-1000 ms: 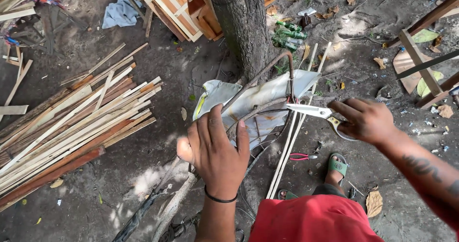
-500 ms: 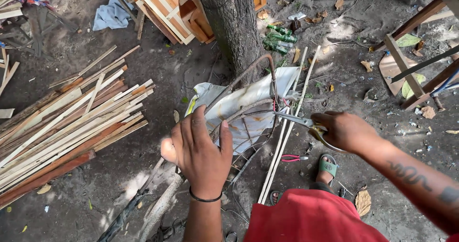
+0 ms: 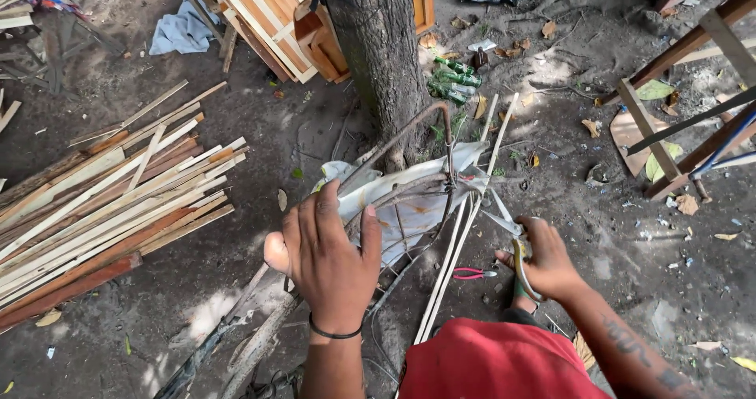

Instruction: Removing old plastic covering from a metal chair frame using scissors and hands

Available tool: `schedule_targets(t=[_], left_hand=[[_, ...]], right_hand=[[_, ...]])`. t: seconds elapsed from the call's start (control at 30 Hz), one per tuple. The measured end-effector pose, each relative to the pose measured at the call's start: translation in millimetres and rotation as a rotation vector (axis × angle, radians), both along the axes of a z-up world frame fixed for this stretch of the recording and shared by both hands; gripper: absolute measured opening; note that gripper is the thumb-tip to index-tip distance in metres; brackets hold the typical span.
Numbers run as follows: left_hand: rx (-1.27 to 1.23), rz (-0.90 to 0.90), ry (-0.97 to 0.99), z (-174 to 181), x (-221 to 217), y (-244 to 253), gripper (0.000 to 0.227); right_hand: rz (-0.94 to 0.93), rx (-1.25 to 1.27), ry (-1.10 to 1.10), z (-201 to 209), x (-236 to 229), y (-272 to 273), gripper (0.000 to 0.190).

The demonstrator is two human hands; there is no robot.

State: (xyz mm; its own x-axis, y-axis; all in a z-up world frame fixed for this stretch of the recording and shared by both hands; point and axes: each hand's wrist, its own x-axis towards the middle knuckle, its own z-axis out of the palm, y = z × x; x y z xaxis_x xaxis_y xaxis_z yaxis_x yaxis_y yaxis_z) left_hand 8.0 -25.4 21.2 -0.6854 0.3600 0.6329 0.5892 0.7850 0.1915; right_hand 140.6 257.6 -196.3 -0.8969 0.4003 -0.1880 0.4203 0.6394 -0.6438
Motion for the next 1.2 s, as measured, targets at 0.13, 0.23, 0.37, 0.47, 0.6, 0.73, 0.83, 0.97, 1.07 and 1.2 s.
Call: schedule_targets(t=[0.13,0.23,0.37,0.47,0.6,0.73,0.83,0.97,1.07,1.2], left_hand=[[-0.001,-0.007,-0.006,3,1,0,0.045],[-0.012,0.016,0.001,-3,-1,0,0.047],[-0.018,0.050,-0.023,-3,1,6,0.045],[-0.018,0.122,-0.040,-1,2,12,0.045],[0.006,0.154,0.008,-2,2,19,0.036],[0.028,0.161,-0.061,6,7,28,0.033],[0.034,0.191,-0.034,2,9,38,0.030],[0.020,0.240,0.010,3,21,57,0.030],[0.114,0.214,-0.043,8,36,69,0.032],[0.084,0.182,-0.007,-6,46,82,0.030]], right_hand=[[0.029,-0.103,0.135,-17,-13,-1,0.076],[0.061,-0.032,0.145,-11,-31,9,0.074],[0.158,0.165,0.209,-33,-53,47,0.072],[0.275,0.150,0.118,-29,-67,73,0.074],[0.213,0.138,-0.051,-15,-74,100,0.051],[0.103,-0.094,0.084,-27,-91,129,0.041],[0.131,-0.246,0.162,-33,-121,133,0.043],[0.241,-0.283,0.194,9,-152,113,0.047],[0.416,-0.200,0.225,43,-172,120,0.044],[0.475,-0.376,0.396,77,-213,142,0.041]])
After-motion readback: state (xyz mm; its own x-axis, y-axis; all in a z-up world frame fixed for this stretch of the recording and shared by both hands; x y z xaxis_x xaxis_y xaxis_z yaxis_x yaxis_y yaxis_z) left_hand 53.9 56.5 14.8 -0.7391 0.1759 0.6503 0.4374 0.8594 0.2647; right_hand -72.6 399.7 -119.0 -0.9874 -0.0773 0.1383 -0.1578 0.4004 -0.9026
